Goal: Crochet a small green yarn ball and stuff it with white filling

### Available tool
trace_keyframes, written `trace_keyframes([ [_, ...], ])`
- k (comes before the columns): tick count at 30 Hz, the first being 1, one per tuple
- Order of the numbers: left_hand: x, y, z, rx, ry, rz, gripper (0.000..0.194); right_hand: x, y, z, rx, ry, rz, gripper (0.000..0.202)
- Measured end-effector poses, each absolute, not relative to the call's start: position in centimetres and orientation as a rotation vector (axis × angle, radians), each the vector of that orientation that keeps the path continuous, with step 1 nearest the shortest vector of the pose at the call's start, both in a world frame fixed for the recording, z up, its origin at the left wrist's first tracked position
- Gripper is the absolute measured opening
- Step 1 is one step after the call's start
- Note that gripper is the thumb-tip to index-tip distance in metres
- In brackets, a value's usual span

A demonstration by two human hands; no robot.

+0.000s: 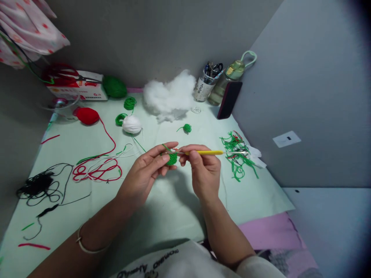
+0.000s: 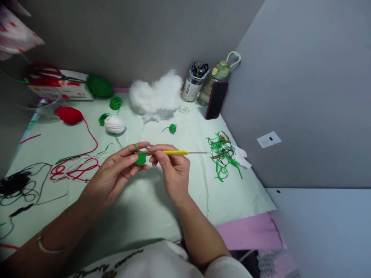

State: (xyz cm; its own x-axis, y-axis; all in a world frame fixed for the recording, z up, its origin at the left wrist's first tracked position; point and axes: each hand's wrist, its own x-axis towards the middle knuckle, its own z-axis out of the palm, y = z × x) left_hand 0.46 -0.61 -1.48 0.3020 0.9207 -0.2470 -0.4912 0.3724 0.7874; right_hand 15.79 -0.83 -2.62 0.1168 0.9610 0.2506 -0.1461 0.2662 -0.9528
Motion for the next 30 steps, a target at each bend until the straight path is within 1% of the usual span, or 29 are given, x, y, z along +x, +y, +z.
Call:
trace_keyframes([
  [5,0.0,-0.6,-1.5,0.681,0.817,1.006,0.031,16.0,-0.5,-2.6,-0.858,-1.036,1.156,0.022],
  [9,-0.2,-0.6,-1.5,0.749,0.862,1.026,0.033,15.9,-0.9,-2.2,-0.916,-1.109,1.054,0.024],
  [12,0.0,-0.8,-1.3,0.87,0.958,1.107,0.032,15.7,-1.4,-2.3,-0.962,-1.284,0.834,0.021],
  [15,0.5,-1.0,-1.0,0.93,1.111,1.207,0.032,15.5,-1.8,-2.9,-0.943,-1.589,0.468,0.019],
  [17,0.7,-1.1,-0.9,0.855,1.076,1.211,0.04,15.4,-1.9,-3.3,-0.937,-1.732,0.221,0.025],
  [19,0.7,-1.0,-0.8,0.691,0.93,1.107,0.043,15.4,-2.0,-3.5,-0.952,-1.765,0.116,0.031],
  [20,0.6,-0.9,-0.8,0.603,0.857,1.037,0.042,15.5,-2.0,-3.4,-0.958,-1.737,0.147,0.031],
  [22,0.3,-0.5,-0.8,0.471,0.775,0.953,0.037,15.6,-1.8,-3.1,-0.94,-1.577,0.351,0.026],
  [24,0.0,-0.3,-0.7,0.438,0.762,0.98,0.035,15.7,-1.5,-2.8,-0.897,-1.353,0.631,0.021],
  [26,-0.1,-0.2,-0.7,0.486,0.755,1.03,0.037,15.8,-1.1,-2.6,-0.865,-1.213,0.829,0.021],
  [28,0.0,-0.3,-0.8,0.572,0.75,1.043,0.039,15.7,-0.9,-2.5,-0.869,-1.238,0.885,0.019],
  [30,0.3,-0.5,-1.1,0.66,0.766,1.052,0.039,15.5,-1.0,-2.6,-0.898,-1.307,0.832,0.016],
])
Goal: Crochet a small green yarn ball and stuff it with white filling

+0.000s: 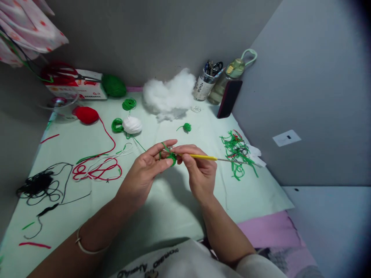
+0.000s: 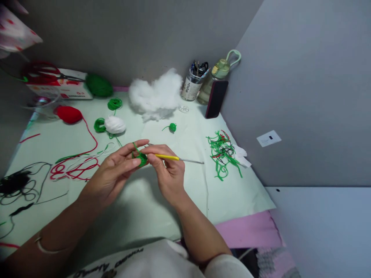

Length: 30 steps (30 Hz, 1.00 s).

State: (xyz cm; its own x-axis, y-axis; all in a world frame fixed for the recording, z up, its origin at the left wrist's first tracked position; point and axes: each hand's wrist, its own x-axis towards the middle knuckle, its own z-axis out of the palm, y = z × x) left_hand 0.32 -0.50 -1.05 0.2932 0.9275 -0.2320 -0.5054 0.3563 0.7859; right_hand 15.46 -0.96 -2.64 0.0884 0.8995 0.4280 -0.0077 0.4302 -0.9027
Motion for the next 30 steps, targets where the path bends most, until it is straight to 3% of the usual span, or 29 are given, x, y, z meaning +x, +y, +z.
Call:
trace_keyframes([
  [4,0.8,-0.7,-1.6,0.66,0.814,1.122,0.043,15.3,-1.4,-3.0,-0.94,-1.548,0.529,0.021],
  [8,0.6,-0.4,-1.8,0.43,0.71,1.007,0.031,15.5,-1.5,-3.1,-0.913,-1.652,0.283,0.026],
  [11,0.2,-0.2,-1.7,0.37,0.725,1.028,0.023,15.8,-1.2,-2.9,-0.887,-1.389,0.553,0.02],
  [14,0.2,-0.1,-1.6,0.503,0.761,1.064,0.028,15.8,-0.9,-2.6,-0.859,-1.236,0.87,0.016],
  [22,0.1,-0.2,-1.7,0.724,0.823,0.998,0.033,16.1,-0.6,-2.8,-0.821,-1.055,1.135,0.016],
  [26,-0.3,-0.2,-1.8,0.781,0.821,1.016,0.034,16.1,-0.6,-2.6,-0.799,-1.067,1.155,0.018],
  [30,-0.6,-0.2,-2.1,0.91,0.864,1.06,0.033,15.8,-1.1,-2.3,-0.874,-1.203,0.956,0.019],
])
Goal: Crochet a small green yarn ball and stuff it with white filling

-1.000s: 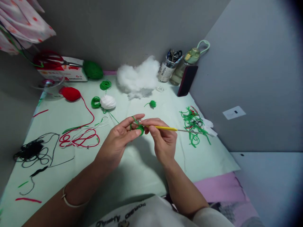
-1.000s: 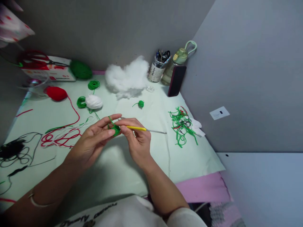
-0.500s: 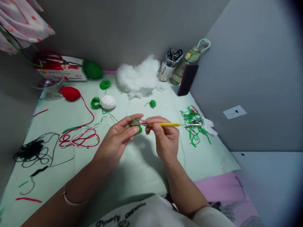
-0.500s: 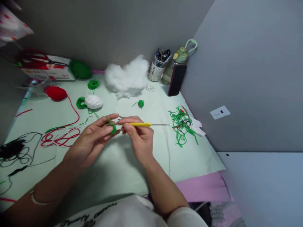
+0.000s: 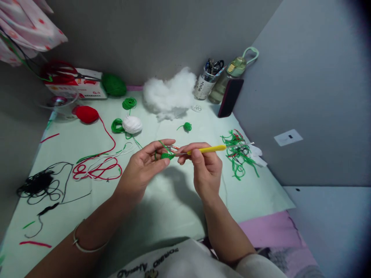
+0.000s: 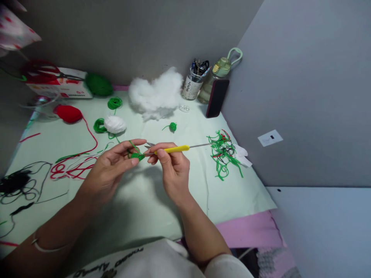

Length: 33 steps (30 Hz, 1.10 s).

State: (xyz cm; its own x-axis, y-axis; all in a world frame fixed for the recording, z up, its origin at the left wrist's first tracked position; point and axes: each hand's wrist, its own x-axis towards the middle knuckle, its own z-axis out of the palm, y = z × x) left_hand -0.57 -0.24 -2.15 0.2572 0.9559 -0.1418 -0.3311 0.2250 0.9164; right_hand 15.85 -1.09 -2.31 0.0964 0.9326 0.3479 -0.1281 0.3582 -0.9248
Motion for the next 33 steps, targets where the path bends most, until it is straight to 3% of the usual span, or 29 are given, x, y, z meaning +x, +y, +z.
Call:
trace_keyframes([
  [6,-0.44,-0.49,-2.2,1.014,0.989,1.148,0.03,15.6,-1.75,-2.68,-0.882,-1.462,0.603,0.02],
  [12,-0.29,-0.53,-1.87,1.052,1.037,1.17,0.034,15.57,-1.69,-2.65,-0.874,-1.385,0.699,0.021],
  [17,-0.28,-0.46,-1.92,1.134,1.1,1.196,0.034,15.41,-1.75,-2.78,-0.895,-1.445,0.557,0.019],
  [23,-0.5,-0.49,-1.55,1.111,1.102,1.173,0.033,15.56,-1.58,-2.44,-0.926,-1.279,0.818,0.02],
  [33,-0.78,-0.3,-1.41,1.148,1.078,1.142,0.032,15.85,-1.08,-2.41,-0.912,-1.187,0.956,0.022],
])
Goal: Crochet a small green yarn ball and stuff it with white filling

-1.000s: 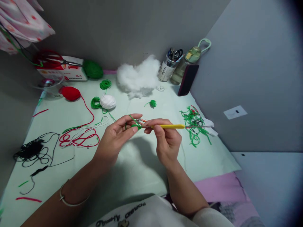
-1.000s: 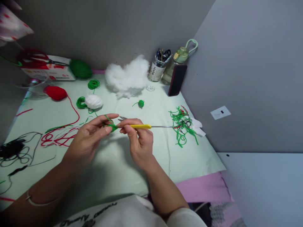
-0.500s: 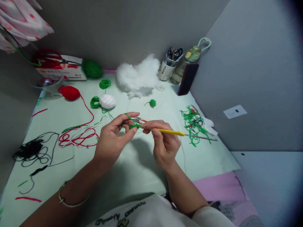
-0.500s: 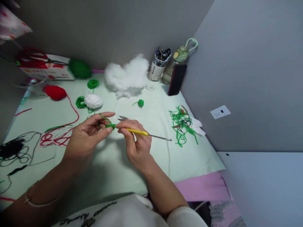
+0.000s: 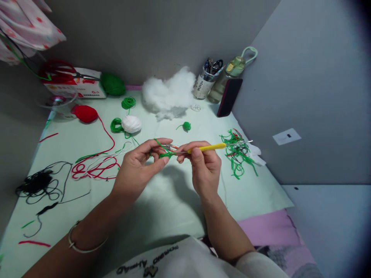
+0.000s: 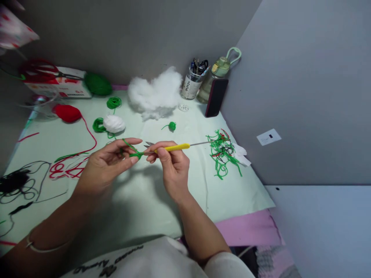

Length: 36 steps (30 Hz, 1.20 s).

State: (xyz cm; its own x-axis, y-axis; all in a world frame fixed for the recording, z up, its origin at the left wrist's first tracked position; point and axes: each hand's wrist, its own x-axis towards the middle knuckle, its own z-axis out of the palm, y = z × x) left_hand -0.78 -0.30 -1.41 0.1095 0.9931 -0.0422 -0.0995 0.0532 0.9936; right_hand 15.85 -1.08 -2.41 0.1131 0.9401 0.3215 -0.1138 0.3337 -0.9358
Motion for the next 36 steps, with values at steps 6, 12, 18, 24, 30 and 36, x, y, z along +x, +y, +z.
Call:
trace_keyframes([
  [6,0.2,-1.3,-1.3,1.186,1.2,1.286,0.035,15.7,-1.6,-3.5,-0.907,-1.586,0.502,0.019],
  [12,0.4,-1.1,-0.5,0.63,0.835,1.002,0.046,15.6,-1.9,-3.8,-0.939,-1.597,0.309,0.024],
  [18,0.0,-0.3,-0.6,0.593,0.776,1.051,0.036,15.7,-1.0,-2.4,-0.871,-1.23,0.866,0.019],
  [24,0.6,-0.8,-1.3,0.715,0.867,1.133,0.043,15.4,-1.4,-3.3,-0.966,-1.491,0.561,0.018],
  [30,0.4,-0.4,-1.2,0.393,0.732,0.983,0.028,15.8,-1.4,-3.3,-0.925,-1.567,0.389,0.026],
  [36,0.2,-0.2,-1.5,0.585,0.774,1.056,0.032,15.8,-0.9,-2.3,-0.92,-1.249,0.937,0.019],
])
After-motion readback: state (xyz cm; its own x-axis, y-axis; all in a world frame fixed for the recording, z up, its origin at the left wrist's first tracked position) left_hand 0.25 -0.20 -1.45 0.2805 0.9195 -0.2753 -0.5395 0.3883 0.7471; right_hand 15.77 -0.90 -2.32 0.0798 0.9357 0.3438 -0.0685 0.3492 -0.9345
